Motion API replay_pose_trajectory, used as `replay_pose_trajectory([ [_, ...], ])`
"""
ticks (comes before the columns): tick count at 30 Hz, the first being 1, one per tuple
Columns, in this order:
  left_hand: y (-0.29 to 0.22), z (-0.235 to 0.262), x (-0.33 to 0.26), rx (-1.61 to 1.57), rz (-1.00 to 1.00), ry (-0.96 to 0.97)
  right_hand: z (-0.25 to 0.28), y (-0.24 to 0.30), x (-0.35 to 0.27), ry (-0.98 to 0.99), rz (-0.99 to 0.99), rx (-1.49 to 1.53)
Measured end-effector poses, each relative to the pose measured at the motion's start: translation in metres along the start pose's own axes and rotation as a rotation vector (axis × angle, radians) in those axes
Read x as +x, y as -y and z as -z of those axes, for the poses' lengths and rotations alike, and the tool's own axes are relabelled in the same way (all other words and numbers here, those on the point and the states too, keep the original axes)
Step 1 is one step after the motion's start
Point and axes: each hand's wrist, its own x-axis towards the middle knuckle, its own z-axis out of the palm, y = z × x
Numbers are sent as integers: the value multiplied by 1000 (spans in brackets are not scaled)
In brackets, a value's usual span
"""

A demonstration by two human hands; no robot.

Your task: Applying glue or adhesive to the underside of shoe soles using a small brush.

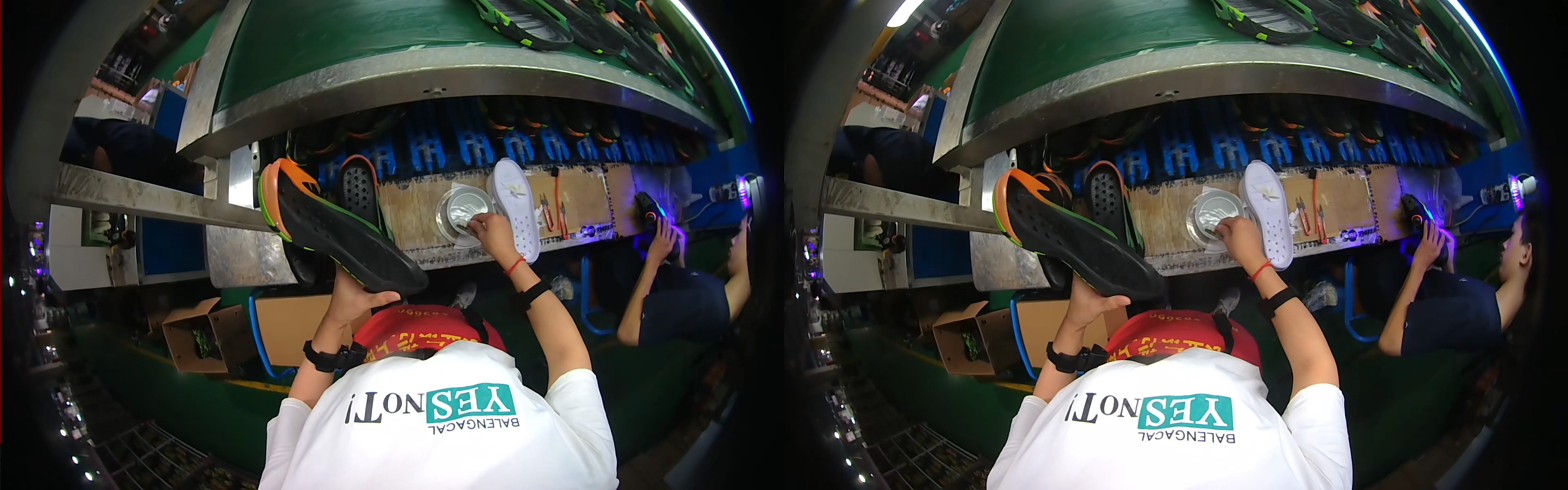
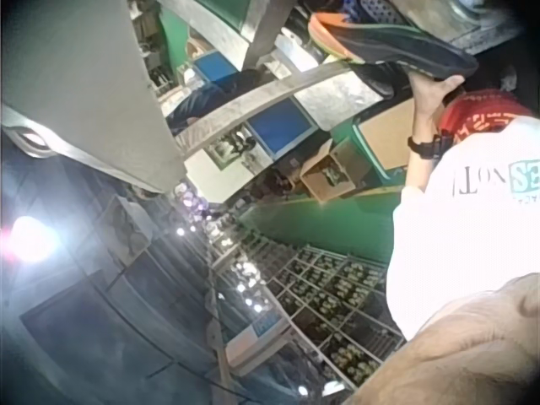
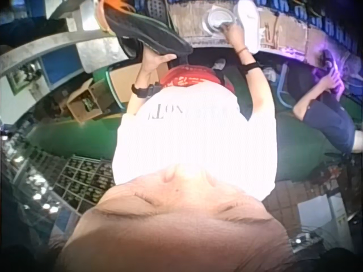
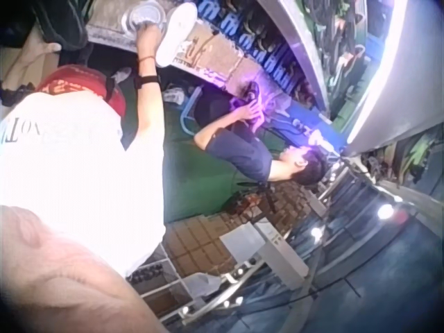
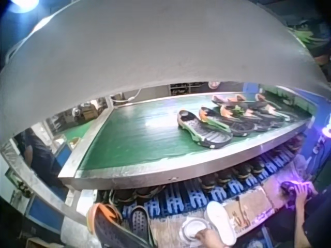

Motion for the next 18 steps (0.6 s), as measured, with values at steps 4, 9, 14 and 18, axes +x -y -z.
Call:
replay_pose_trajectory([
  [4,-8,-3,3,192,-47,49,3,-10,0,-2,-77,133],
  [9,-19,1,1,285,68,124,43,48,-10,23,-19,773],
  [14,-70,0,27,1161,-291,170,91,128,-38,-5,510,463],
  [18,-70,-20,24,-200,178,85,95,146,-39,-129,710,186],
])
